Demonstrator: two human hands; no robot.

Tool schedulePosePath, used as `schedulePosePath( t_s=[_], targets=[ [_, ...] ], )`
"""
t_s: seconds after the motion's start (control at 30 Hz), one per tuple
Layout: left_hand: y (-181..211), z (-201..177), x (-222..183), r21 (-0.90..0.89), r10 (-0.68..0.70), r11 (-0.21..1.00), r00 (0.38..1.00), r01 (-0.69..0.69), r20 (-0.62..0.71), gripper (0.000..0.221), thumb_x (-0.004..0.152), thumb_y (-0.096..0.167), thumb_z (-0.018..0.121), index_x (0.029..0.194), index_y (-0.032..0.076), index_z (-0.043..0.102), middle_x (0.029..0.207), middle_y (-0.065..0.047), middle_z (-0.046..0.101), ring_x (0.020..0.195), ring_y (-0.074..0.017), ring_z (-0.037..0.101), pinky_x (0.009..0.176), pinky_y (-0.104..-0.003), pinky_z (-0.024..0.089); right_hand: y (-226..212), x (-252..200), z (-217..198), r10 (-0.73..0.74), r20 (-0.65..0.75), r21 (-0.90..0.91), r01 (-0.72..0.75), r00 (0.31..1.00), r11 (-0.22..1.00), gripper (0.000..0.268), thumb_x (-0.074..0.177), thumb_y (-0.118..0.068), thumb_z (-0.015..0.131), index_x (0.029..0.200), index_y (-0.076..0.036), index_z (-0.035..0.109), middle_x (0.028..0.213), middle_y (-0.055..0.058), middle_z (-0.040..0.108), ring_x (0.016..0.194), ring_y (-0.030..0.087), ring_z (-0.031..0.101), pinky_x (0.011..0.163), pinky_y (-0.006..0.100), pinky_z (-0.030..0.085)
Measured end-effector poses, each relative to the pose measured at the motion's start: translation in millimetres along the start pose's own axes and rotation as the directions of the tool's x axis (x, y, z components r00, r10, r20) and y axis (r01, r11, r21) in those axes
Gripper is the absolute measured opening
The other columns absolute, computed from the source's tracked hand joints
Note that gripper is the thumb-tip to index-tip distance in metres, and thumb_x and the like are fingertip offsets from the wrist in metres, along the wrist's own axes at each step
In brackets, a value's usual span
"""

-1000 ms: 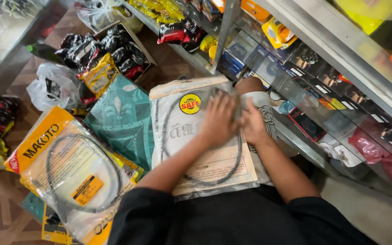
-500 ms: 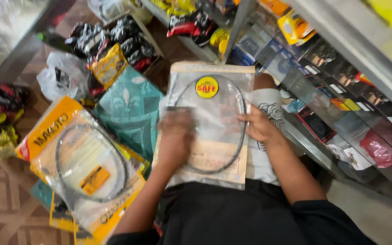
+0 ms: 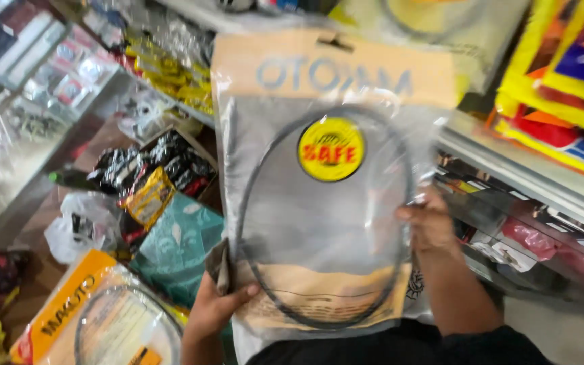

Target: The person is wiping down plastic-wrapped motorcycle cables with a cloth.

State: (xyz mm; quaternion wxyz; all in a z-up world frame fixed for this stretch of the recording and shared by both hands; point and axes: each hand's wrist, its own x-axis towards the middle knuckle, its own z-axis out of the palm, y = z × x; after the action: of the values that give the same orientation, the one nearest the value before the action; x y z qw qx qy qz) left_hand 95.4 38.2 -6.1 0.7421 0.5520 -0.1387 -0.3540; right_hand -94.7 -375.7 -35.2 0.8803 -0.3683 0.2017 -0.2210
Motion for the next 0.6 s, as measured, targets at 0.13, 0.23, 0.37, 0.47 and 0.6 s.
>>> schedulePosePath(
  t_s=[0.13, 0.23, 0.37, 0.47, 0.6],
  targets=[
    [95.2, 71.2, 26.1, -0.024, 0.056, 0.998, 0.994, -0.058, -0.093, 0.055, 0.073, -0.010, 0.075, 0.123, 0.005, 0.059, 0.101, -0.002, 0.070, 0.089, -0.0130, 0.067, 0.076, -0.029, 0.057, -83.0, 29.3, 60.3, -0.223, 0.246, 0.050, 0.218, 0.943, 0.975, 0.045, 0.099, 0.011, 0.064, 0.142, 0.010, 0.051, 0.119, 0.020, 0.071, 0.100, 0.025, 0.072, 0.087, 0.038, 0.061],
    [159.8, 127.3, 62.5, -0.036, 0.232, 0.971, 0.966, -0.237, -0.110, 0.048, 0.079, -0.011, 0.073, 0.123, 0.003, 0.059, 0.098, -0.003, 0.067, 0.082, -0.0131, 0.065, 0.070, -0.028, 0.055, -142.1, 48.9, 117.5, -0.404, 0.119, -0.162, 0.419, 0.907, 0.893, 0.061, 0.102, 0.007, 0.067, 0.159, 0.006, 0.044, 0.129, 0.015, 0.064, 0.107, 0.021, 0.066, 0.091, 0.031, 0.057],
    [222.6, 194.8, 167.9, 0.118, 0.311, 0.945, 0.950, -0.306, -0.020, 0.028, 0.090, -0.002, 0.076, 0.116, -0.002, 0.067, 0.095, -0.001, 0.066, 0.079, -0.0107, 0.059, 0.068, -0.026, 0.049, -193.1, 48.2, 144.6, -0.640, 0.359, -0.635, 0.681, 0.679, 0.365, 0.067, 0.105, 0.000, 0.071, 0.164, 0.005, 0.039, 0.148, 0.020, 0.046, 0.132, 0.029, 0.045, 0.112, 0.038, 0.040],
    [221.4, 235.3, 279.9, 0.284, 0.603, 0.732, 0.783, -0.619, 0.154, 0.035, 0.082, 0.000, 0.079, 0.115, -0.001, 0.067, 0.098, -0.009, 0.076, 0.082, -0.0163, 0.072, 0.073, -0.030, 0.059, -223.3, 44.1, 158.8, -0.530, 0.674, -0.738, 0.448, 0.515, -0.504, 0.075, 0.101, -0.007, 0.078, 0.162, 0.001, 0.035, 0.172, 0.025, 0.026, 0.164, 0.039, 0.020, 0.137, 0.049, 0.019],
    [162.0, 275.5, 389.9, 0.827, 0.835, 0.073, 0.488, -0.558, 0.255, 0.043, 0.081, 0.019, 0.084, 0.118, 0.005, 0.067, 0.091, -0.015, 0.073, 0.080, -0.0367, 0.070, 0.070, -0.045, 0.057, -187.6, 103.1, 146.7, -0.181, 0.521, -0.810, 0.418, 0.834, -0.411, 0.065, 0.087, -0.032, 0.071, 0.146, -0.019, 0.047, 0.166, 0.018, 0.030, 0.155, 0.042, 0.020, 0.124, 0.054, 0.021]
  ],
)
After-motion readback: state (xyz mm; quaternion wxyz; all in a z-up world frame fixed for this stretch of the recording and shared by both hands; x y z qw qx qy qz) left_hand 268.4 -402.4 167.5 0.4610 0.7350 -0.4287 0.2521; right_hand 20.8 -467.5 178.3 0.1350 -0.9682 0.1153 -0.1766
